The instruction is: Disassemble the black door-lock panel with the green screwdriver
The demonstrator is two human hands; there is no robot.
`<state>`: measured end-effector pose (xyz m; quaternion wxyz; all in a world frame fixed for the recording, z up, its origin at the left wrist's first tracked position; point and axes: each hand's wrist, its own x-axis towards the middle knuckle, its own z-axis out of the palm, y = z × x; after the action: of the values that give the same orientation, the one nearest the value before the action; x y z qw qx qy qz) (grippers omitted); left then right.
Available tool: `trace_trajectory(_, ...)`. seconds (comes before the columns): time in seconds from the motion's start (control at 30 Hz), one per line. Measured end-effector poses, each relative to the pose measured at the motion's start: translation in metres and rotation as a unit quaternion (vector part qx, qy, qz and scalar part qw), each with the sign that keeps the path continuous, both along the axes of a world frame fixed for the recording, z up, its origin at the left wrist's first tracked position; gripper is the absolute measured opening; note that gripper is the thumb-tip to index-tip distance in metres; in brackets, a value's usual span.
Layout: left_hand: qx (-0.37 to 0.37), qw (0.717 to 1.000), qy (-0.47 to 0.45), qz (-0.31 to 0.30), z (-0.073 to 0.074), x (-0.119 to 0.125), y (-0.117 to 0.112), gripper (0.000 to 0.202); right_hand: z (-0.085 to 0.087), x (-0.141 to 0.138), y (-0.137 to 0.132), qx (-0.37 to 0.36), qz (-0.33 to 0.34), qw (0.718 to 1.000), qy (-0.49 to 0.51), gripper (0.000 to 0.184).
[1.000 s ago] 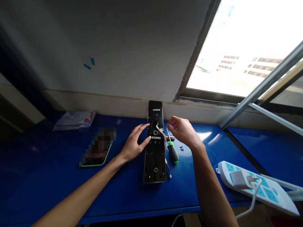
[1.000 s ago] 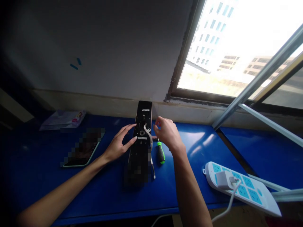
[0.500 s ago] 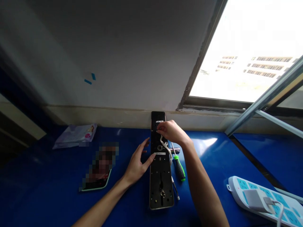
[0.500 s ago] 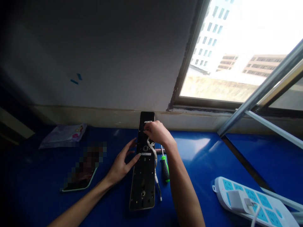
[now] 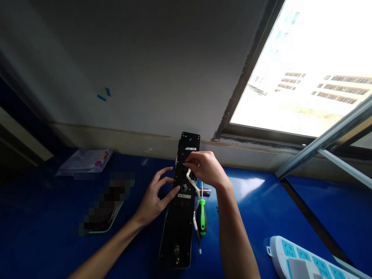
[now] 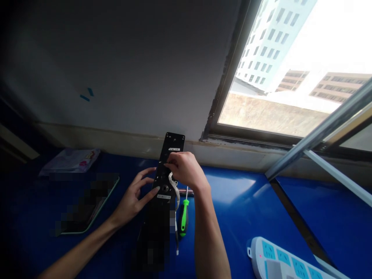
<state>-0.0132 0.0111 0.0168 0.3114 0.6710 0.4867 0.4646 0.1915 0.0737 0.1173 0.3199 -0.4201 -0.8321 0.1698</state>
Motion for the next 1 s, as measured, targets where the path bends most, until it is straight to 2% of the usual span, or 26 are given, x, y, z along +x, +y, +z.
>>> trace_trajectory(0.17,0.026,0.998,-0.045,-0.039,0.031,0.007,0.006,0.052,0.013,0.016,-0.013,0.009,0.001,0.999,0.039,0.007)
trace_trajectory(0.27,0.025,0.996,-0.056,-0.061,0.046,0.015,0.020,0.046,0.022,0.028,-0.025,0.028,-0.014,0.998,0.057,0.008)
trace_trajectory(0.3,0.042,0.996,-0.030,-0.074,0.051,0.018,0.025,0.043,0.026,0.032,-0.029,0.038,-0.021,0.997,0.061,0.009)
trace_trajectory(0.43,0.101,0.963,0.123,-0.217,0.071,0.037,0.041,0.037,0.039,0.048,-0.045,0.069,-0.045,0.995,0.063,0.010)
trace_trajectory(0.57,0.143,0.942,0.140,-0.269,0.080,0.058,0.048,0.037,0.046,0.066,-0.056,0.074,-0.059,0.994,0.054,0.010)
trace_trajectory(0.63,0.160,0.941,0.129,-0.270,0.080,0.069,0.052,0.035,0.048,0.075,-0.062,0.072,-0.070,0.994,0.054,0.010)
trace_trajectory(0.73,0.140,0.954,0.086,-0.251,0.081,0.086,0.057,0.033,0.050,0.090,-0.074,0.071,-0.101,0.991,0.059,0.011)
trace_trajectory(0.87,0.082,0.979,0.039,-0.181,0.086,0.099,0.058,0.032,0.055,0.111,-0.090,0.086,-0.157,0.981,0.073,0.010)
trace_trajectory(1.0,0.072,0.993,0.017,-0.090,0.091,0.099,0.058,0.034,0.059,0.130,-0.099,0.099,-0.201,0.971,0.082,0.009)
